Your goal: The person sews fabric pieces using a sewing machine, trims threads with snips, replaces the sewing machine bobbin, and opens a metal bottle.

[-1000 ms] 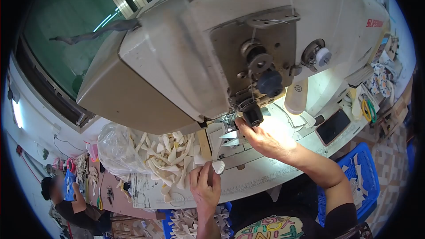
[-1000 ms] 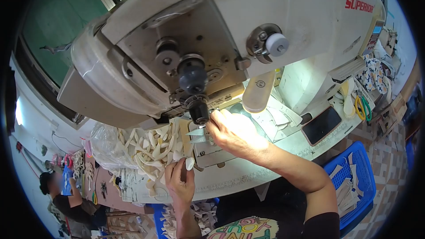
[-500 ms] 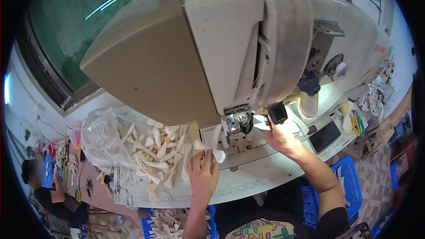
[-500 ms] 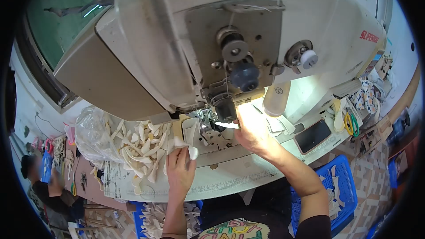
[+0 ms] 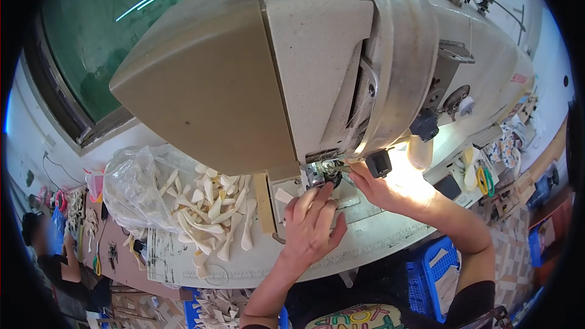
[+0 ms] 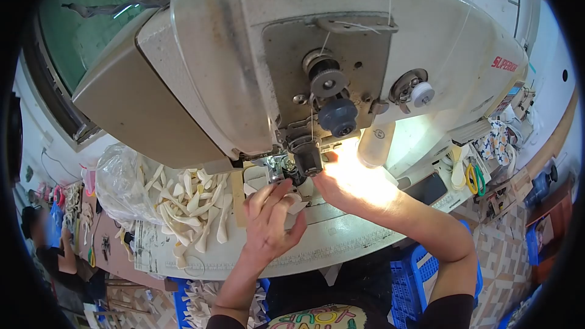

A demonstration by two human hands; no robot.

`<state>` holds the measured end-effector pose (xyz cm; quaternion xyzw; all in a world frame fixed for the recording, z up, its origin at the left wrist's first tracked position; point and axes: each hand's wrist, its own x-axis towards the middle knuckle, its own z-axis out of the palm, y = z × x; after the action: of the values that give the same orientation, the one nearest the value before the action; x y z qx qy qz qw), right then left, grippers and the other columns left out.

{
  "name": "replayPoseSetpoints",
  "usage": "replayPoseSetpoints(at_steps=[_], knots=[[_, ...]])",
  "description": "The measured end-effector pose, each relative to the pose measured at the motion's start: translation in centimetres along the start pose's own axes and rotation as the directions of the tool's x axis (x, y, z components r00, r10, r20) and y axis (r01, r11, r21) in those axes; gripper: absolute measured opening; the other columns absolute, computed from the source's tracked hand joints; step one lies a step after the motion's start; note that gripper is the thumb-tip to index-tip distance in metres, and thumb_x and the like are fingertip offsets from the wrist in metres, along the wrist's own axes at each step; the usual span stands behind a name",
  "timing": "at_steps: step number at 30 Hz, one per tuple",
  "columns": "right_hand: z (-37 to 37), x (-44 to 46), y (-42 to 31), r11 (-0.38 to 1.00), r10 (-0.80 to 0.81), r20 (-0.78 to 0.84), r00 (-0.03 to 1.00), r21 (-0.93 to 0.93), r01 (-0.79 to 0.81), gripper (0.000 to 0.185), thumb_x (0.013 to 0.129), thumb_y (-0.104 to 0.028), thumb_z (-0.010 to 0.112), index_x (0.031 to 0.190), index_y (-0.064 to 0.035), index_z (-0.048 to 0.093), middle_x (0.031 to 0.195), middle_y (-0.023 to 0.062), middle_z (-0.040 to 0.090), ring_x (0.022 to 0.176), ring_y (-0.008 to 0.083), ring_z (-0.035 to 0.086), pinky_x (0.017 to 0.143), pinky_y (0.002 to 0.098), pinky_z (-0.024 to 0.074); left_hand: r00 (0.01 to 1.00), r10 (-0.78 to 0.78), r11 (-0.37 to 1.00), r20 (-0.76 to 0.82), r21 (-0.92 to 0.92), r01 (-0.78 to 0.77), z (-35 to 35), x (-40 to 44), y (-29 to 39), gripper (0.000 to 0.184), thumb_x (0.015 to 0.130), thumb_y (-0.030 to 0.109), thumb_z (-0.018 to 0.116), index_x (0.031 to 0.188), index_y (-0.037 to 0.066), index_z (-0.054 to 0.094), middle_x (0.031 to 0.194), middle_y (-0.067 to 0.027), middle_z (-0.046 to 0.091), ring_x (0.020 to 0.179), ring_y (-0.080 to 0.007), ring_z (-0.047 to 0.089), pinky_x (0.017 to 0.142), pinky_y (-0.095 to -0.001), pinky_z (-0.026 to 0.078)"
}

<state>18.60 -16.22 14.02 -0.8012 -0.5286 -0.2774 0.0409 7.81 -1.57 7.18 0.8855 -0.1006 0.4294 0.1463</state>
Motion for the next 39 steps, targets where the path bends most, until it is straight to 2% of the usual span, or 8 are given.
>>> replayPoseSetpoints(at_steps=[18,22,25,28,31,34,37,39], knots=[[2.2,-1.2,1.4,0.981,0.011,-0.259,0.966,0.189,0.039,0.028,0.074,-0.02,0.061,0.097,-0.0054,0.055,0.07,0.0044,0.045,0.066,0.0202,0.049,0.055,0.0354,0.0406,0.998,0.052,0.988,-0.036,0.149,-0.046,2.0,1.0,-0.1,0.036,0.06,0.013,0.071,0.09,0.005,0.053,0.098,-0.0094,0.056,0.097,-0.0263,0.048,0.082,-0.0393,0.036],[0.9,-1.2,1.2,0.994,-0.079,-0.007,0.997,0.081,0.079,0.036,0.076,-0.02,0.058,0.108,-0.0024,0.053,0.081,0.0069,0.049,0.071,0.0224,0.051,0.06,0.0364,0.0436,0.999,0.011,0.987,-0.04,0.161,-0.004,2.1,0.9,0.1,0.028,0.06,0.013,0.069,0.084,0.008,0.055,0.106,-0.0057,0.058,0.098,-0.0207,0.049,0.082,-0.0366,0.037],[1.1,-1.5,2.4,0.706,-0.418,0.027,0.908,-0.619,0.343,0.035,0.081,-0.019,0.052,0.11,0.0004,0.05,0.09,0.0099,0.052,0.079,0.0227,0.052,0.067,0.037,0.0463,0.999,0.011,0.989,-0.03,0.144,-0.006,1.8,0.9,0.1,0.028,0.06,0.012,0.069,0.083,0.007,0.056,0.107,-0.0064,0.058,0.098,-0.0212,0.048,0.082,-0.0365,0.037],[1.8,-2.2,2.2,0.878,-0.351,0.013,0.936,-0.342,0.334,0.034,0.085,-0.018,0.045,0.112,0.0033,0.046,0.096,0.0145,0.052,0.085,0.0237,0.052,0.075,0.0358,0.0462,0.999,0.018,0.991,-0.029,0.137,-0.014,1.8,0.9,0.0,0.028,0.06,0.012,0.069,0.084,0.007,0.056,0.107,-0.0069,0.057,0.098,-0.0216,0.048,0.082,-0.0364,0.037],[1.0,-1.9,2.7,-0.121,-0.536,0.211,0.817,-0.977,0.174,0.029,0.085,-0.017,0.044,0.106,0.0023,0.047,0.09,0.0134,0.051,0.082,0.0232,0.052,0.074,0.033,0.0448,0.999,0.014,0.991,-0.031,0.132,-0.01,2.0,0.8,0.0,0.028,0.06,0.011,0.069,0.084,0.006,0.056,0.108,-0.0071,0.057,0.098,-0.0217,0.048,0.082,-0.0366,0.037],[-1.5,-0.7,2.4,0.954,-0.294,0.02,0.956,0.063,0.292,0.023,0.085,-0.017,0.042,0.1,0.0002,0.048,0.084,0.0106,0.049,0.079,0.0213,0.051,0.071,0.0315,0.0433,1.0,0.011,0.992,-0.019,0.127,-0.009,1.8,0.8,0.0,0.027,0.06,0.011,0.069,0.084,0.006,0.057,0.108,-0.0072,0.057,0.098,-0.0217,0.048,0.081,-0.0367,0.037],[-1.1,-1.0,2.7,0.867,-0.413,0.015,0.911,-0.299,0.398,0.018,0.085,-0.018,0.043,0.093,-0.0017,0.047,0.079,0.0068,0.046,0.073,0.0187,0.049,0.066,0.0315,0.0418,1.0,0.018,0.993,-0.014,0.114,-0.016,1.7,0.8,-0.2,0.027,0.06,0.011,0.069,0.084,0.007,0.057,0.107,-0.0071,0.058,0.098,-0.0217,0.048,0.081,-0.0368,0.037],[-0.8,-0.7,2.5,0.951,-0.285,-0.032,0.958,0.113,0.287,0.017,0.086,-0.019,0.043,0.09,-0.0028,0.045,0.076,0.0059,0.045,0.07,0.0172,0.048,0.064,0.0303,0.0414,1.0,0.013,0.995,-0.027,0.098,-0.011,1.9,0.8,-0.3,0.027,0.06,0.011,0.069,0.084,0.007,0.057,0.107,-0.0071,0.058,0.098,-0.0216,0.048,0.081,-0.0367,0.037]])
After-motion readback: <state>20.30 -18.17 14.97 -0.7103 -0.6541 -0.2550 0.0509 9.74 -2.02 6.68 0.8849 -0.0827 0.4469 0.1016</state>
